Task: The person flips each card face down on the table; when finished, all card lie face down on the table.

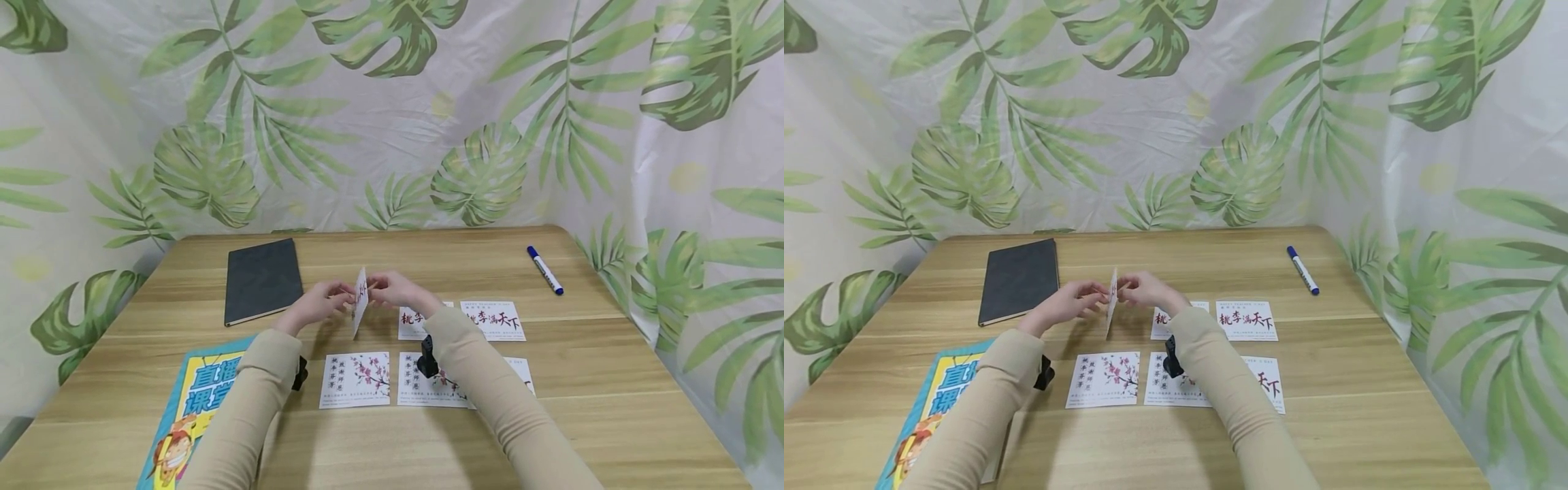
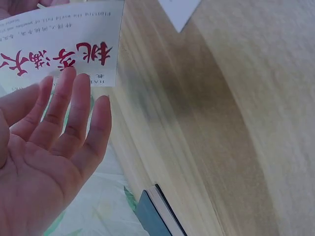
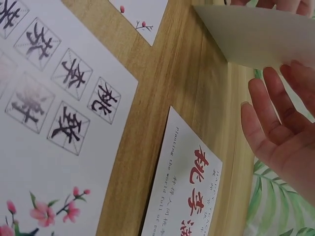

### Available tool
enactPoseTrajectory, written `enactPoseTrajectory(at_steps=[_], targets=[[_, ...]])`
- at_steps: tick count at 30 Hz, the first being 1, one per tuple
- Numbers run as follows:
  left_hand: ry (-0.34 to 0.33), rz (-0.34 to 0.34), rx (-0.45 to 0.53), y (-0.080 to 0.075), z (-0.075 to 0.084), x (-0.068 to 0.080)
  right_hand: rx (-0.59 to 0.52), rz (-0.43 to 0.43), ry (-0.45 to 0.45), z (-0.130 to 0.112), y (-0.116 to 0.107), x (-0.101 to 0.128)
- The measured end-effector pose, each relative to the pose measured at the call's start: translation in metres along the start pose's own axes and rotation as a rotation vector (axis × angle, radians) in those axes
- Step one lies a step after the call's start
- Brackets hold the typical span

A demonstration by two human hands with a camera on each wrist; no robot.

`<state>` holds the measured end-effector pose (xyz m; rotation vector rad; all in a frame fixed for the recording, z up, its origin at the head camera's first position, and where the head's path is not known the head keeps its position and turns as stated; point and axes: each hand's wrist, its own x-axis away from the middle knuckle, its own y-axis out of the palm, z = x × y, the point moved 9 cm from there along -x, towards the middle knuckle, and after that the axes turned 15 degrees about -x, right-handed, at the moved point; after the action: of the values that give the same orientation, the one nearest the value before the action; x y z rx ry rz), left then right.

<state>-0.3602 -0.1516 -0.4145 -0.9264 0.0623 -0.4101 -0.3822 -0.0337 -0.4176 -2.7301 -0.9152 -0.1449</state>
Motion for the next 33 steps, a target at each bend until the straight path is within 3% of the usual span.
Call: enactPoseTrajectory(at_steps=[13, 27, 33], targets=[[-0.074, -0.013, 0.136, -0.007, -0.008, 0.002, 0.025, -0.051, 0.014, 0.003, 0.008, 0.001], [-0.189, -0.025, 0.104, -0.014, -0.014, 0.008, 0.088, -0.125, 0.004, 0.004, 0.015, 0.002], [-0.235, 0.025, 0.131, -0.022, -0.020, 0.009, 0.100, -0.130, 0.024, 0.005, 0.018, 0.003]])
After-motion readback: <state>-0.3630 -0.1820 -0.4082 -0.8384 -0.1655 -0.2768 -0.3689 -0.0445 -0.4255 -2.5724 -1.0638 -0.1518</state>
